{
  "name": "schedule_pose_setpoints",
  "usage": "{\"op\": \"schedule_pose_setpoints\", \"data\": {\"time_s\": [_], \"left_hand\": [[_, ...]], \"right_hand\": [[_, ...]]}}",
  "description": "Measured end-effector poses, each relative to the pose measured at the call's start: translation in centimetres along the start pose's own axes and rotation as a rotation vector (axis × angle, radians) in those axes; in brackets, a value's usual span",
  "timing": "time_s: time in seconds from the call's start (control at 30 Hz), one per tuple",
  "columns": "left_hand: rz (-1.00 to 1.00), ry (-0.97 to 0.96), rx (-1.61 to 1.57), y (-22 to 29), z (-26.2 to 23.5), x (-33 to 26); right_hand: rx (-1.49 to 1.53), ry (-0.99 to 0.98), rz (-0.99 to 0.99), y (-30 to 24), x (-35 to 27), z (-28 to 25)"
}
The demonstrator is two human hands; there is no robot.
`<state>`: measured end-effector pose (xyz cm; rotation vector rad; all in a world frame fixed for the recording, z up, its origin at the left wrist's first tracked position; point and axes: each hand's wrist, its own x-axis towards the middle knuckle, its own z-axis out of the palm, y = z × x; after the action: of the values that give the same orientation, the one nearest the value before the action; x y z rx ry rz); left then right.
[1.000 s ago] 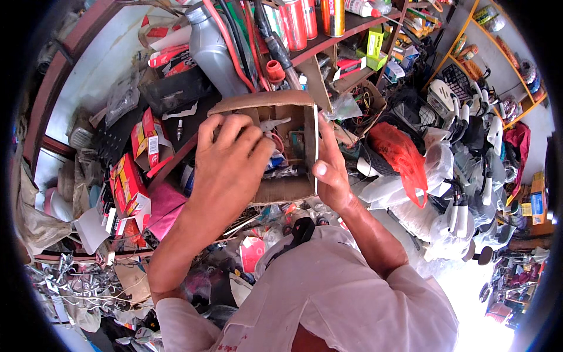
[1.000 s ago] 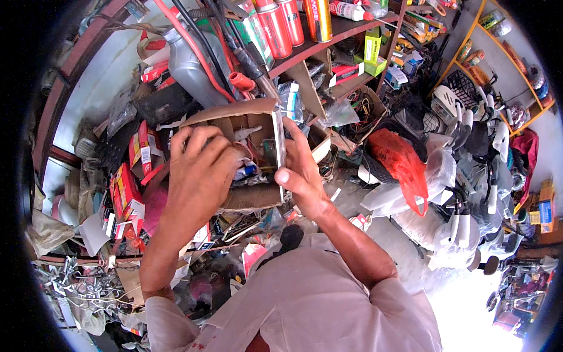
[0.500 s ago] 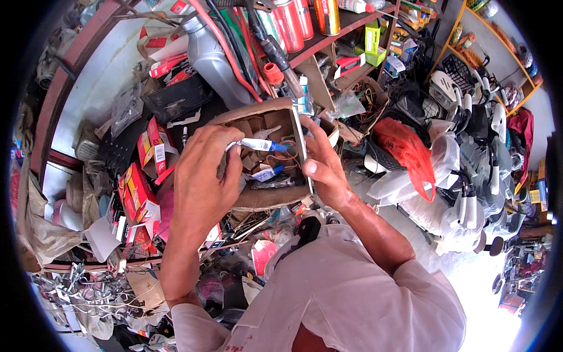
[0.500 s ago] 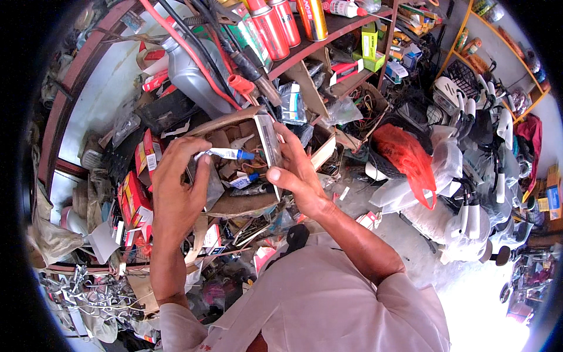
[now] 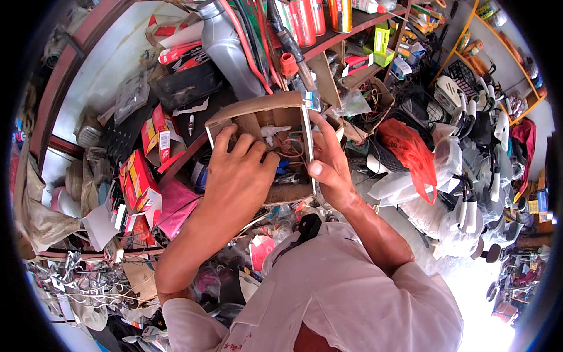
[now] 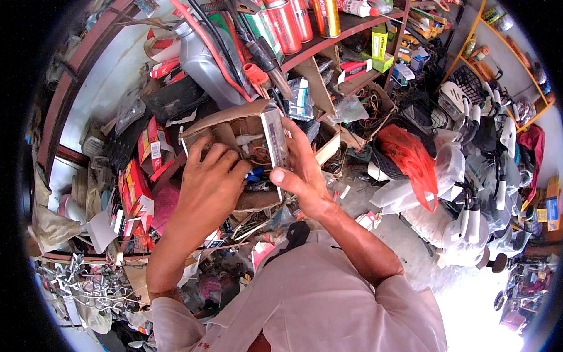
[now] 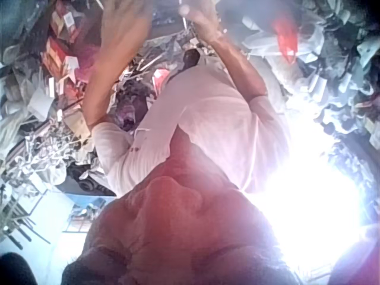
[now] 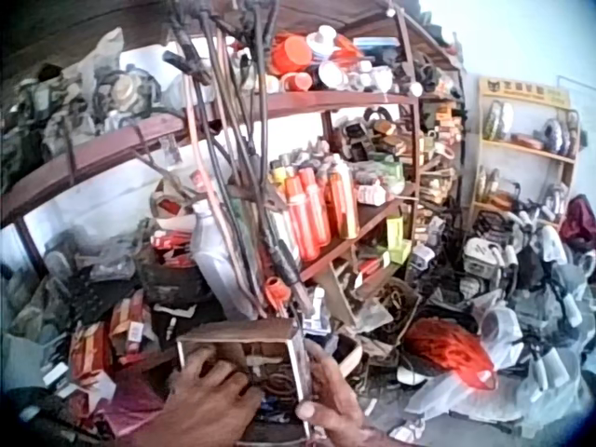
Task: The person searches through boxes and items on cluttered shelves, picking up a small green tool and checking a clear packet containing small components.
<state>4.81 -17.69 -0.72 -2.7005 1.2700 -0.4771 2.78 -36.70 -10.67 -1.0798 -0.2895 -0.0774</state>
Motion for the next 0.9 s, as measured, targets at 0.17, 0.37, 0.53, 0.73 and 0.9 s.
{"op": "schedule_pose_setpoints", "data": {"time_s": [0.17, 0.37, 0.53, 0.73, 0.9], "left_hand": [[0.022, -0.042, -0.104, -1.2, 0.4, 0.1], [-0.216, -0.073, -0.612, -2.9, -2.3, 1.0], [-0.421, -0.088, -0.884, -3.6, -3.2, 1.8], [-0.419, 0.021, -0.96, -3.2, -3.0, 1.9], [-0.339, 0.217, -0.894, -3.2, -3.0, 2.1]], "right_hand": [[0.012, 0.029, 0.035, 0.0, -0.1, -0.2], [-0.047, 0.051, 0.107, 0.6, -0.3, -0.5], [0.001, 0.064, 0.132, 1.6, -0.2, -0.7], [0.006, 0.089, 0.121, 1.7, -0.2, -0.8], [0.01, 0.094, 0.118, 1.3, 0.0, -0.5]]}}
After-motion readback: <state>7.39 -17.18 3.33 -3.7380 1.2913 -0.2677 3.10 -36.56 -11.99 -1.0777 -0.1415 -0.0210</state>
